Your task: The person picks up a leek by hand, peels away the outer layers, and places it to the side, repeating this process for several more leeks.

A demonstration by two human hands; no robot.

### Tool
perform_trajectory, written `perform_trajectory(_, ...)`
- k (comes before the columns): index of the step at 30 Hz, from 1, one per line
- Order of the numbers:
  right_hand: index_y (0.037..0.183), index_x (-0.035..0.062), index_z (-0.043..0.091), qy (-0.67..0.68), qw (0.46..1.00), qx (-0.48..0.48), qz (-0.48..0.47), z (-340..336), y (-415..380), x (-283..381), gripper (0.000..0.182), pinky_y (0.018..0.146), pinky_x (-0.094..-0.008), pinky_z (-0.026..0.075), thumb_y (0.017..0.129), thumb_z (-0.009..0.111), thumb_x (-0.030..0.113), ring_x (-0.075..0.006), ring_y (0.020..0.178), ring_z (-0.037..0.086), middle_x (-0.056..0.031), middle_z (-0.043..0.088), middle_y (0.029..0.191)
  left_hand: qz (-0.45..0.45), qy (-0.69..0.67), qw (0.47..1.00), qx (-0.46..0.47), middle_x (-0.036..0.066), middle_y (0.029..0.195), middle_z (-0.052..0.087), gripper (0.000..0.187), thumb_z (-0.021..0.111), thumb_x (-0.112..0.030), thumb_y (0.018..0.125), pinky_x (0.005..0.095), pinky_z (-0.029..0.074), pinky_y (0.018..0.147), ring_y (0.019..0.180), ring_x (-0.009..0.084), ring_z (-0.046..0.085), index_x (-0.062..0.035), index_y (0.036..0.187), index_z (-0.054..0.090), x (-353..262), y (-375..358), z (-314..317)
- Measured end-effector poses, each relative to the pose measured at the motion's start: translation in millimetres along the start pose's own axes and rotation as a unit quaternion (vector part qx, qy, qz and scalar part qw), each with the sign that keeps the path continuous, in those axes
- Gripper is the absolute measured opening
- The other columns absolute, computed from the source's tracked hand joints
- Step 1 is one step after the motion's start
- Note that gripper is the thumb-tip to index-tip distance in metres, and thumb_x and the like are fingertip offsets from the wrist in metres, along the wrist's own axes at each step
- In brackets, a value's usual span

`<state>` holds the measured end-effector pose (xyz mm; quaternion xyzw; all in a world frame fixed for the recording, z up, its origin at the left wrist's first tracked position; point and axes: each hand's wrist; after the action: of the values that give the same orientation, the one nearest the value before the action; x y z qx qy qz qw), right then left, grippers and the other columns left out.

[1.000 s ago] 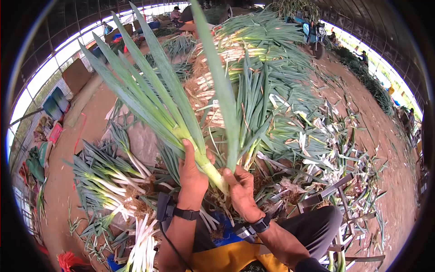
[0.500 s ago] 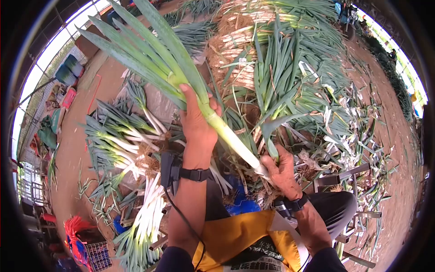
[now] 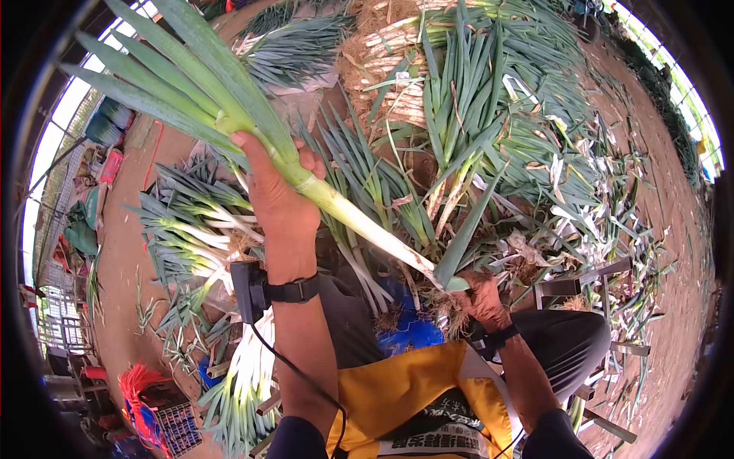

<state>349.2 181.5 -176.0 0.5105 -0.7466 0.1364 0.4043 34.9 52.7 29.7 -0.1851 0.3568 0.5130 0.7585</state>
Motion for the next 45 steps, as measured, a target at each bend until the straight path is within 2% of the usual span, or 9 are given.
perform_trajectory(12, 0.093, 0.0062, 0.064, -0.054, 0.998, -0.02, -0.004, 14, -19, -28, 0.02, 0.063, -0.0433, 0.052, 0.073, 0.068, 0.008, -0.037, 0.075, 0.066, -0.0178, 0.065, 0.077, -0.002, 0.036, 0.999, -0.024, 0.005, 0.071, 0.049, 0.063, 0.048, -0.069, 0.092, 0.0329, 0.041, 0.056, 0.058, 0.0176, 0.047, -0.006, 0.094, 0.05, 4, 4, -9)
perform_trajectory(18, 0.102, 0.0102, 0.068, -0.254, 0.927, 0.155, 0.227, 31, -97, -98, 0.029, 0.072, -0.0485, 0.054, 0.073, 0.064, 0.012, -0.0377, 0.081, 0.068, -0.0226, 0.068, 0.08, 0.086, 0.062, 0.993, -0.042, 0.004, 0.073, 0.048, 0.063, 0.053, -0.069, 0.089, 0.0304, 0.04, 0.056, 0.058, 0.0164, 0.047, -0.0066, 0.096, 0.052, -21, 7, -4)
perform_trajectory(21, 0.085, 0.0036, 0.065, -0.279, 0.928, 0.12, 0.214, 45, -85, -123, 0.02, 0.067, -0.0456, 0.054, 0.075, 0.068, 0.021, -0.0361, 0.073, 0.067, -0.0154, 0.069, 0.078, 0.114, 0.068, 0.99, -0.037, 0.004, 0.074, 0.048, 0.064, 0.057, -0.069, 0.087, 0.0313, 0.04, 0.055, 0.058, 0.0166, 0.047, -0.0062, 0.097, 0.053, -25, 6, -11)
perform_trajectory(26, 0.112, 0.0061, 0.058, -0.522, 0.846, -0.086, 0.063, -23, -46, -173, 0.036, 0.07, -0.0413, 0.051, 0.082, 0.067, 0.023, -0.0315, 0.077, 0.062, -0.0195, 0.063, 0.088, 0.102, 0.009, 0.995, 0.012, 0.003, 0.076, 0.052, 0.057, 0.057, -0.064, 0.088, 0.0304, 0.04, 0.057, 0.063, 0.0173, 0.047, -0.0076, 0.099, 0.055, -26, 7, -13)
perform_trajectory(33, 0.15, -0.0011, 0.032, -0.449, 0.702, -0.428, 0.348, -308, 36, -78, 0.092, 0.106, -0.043, 0.04, 0.079, 0.079, 0.032, -0.0327, 0.13, 0.049, -0.0281, 0.05, 0.137, 0.076, -0.019, 0.996, 0.038, 0.004, 0.075, 0.051, 0.06, 0.056, -0.065, 0.088, 0.0307, 0.039, 0.057, 0.062, 0.0173, 0.044, -0.0048, 0.087, 0.056, -29, 4, -17)
perform_trajectory(37, 0.145, 0.0042, 0.041, -0.031, 0.965, -0.194, 0.177, -234, 16, -40, 0.066, 0.109, -0.0416, 0.04, 0.087, 0.07, 0.007, -0.0263, 0.131, 0.049, -0.0146, 0.051, 0.142, 0.07, -0.022, 0.997, 0.028, 0.004, 0.071, 0.047, 0.064, 0.057, -0.067, 0.086, 0.03, 0.037, 0.056, 0.061, 0.0176, 0.041, -0.0041, 0.082, 0.055, -23, 2, -4)
perform_trajectory(41, 0.145, 0.0096, 0.043, 0.199, 0.978, 0.041, 0.049, -76, 17, 22, 0.056, 0.109, -0.0377, 0.039, 0.095, 0.064, 0.024, -0.0237, 0.13, 0.05, -0.0123, 0.053, 0.141, 0.014, -0.058, 0.995, 0.076, 0.002, 0.064, 0.039, 0.067, 0.06, -0.07, 0.082, 0.0289, 0.035, 0.056, 0.06, 0.0164, 0.037, -0.0039, 0.079, 0.053, -15, 9, -10)
perform_trajectory(42, 0.147, 0.0112, 0.043, 0.09, 0.987, 0.091, 0.092, -56, 19, 30, 0.055, 0.109, -0.0363, 0.038, 0.097, 0.061, 0.026, -0.0235, 0.131, 0.049, -0.014, 0.053, 0.141, 0.002, -0.068, 0.993, 0.098, 0.002, 0.064, 0.039, 0.067, 0.06, -0.07, 0.081, 0.0287, 0.034, 0.056, 0.061, 0.0162, 0.036, -0.0037, 0.079, 0.053, -15, 10, -13)
perform_trajectory(45, 0.108, 0.0016, 0.064, 0.272, 0.935, 0.157, 0.165, -32, 18, 31, 0.018, 0.078, -0.0282, 0.048, 0.1, 0.056, 0.016, -0.0135, 0.083, 0.059, -0.0054, 0.063, 0.082, -0.038, -0.109, 0.981, 0.159, 0.001, 0.065, 0.038, 0.064, 0.063, -0.066, 0.082, 0.028, 0.034, 0.058, 0.063, 0.0147, 0.035, -0.0029, 0.082, 0.053, -20, 16, -24)
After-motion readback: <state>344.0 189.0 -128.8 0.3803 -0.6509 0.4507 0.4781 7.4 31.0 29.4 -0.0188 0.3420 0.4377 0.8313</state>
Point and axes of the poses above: each hand's wrist, its own y-axis towards the middle knuckle, its own z-axis out of the palm, x = y × z
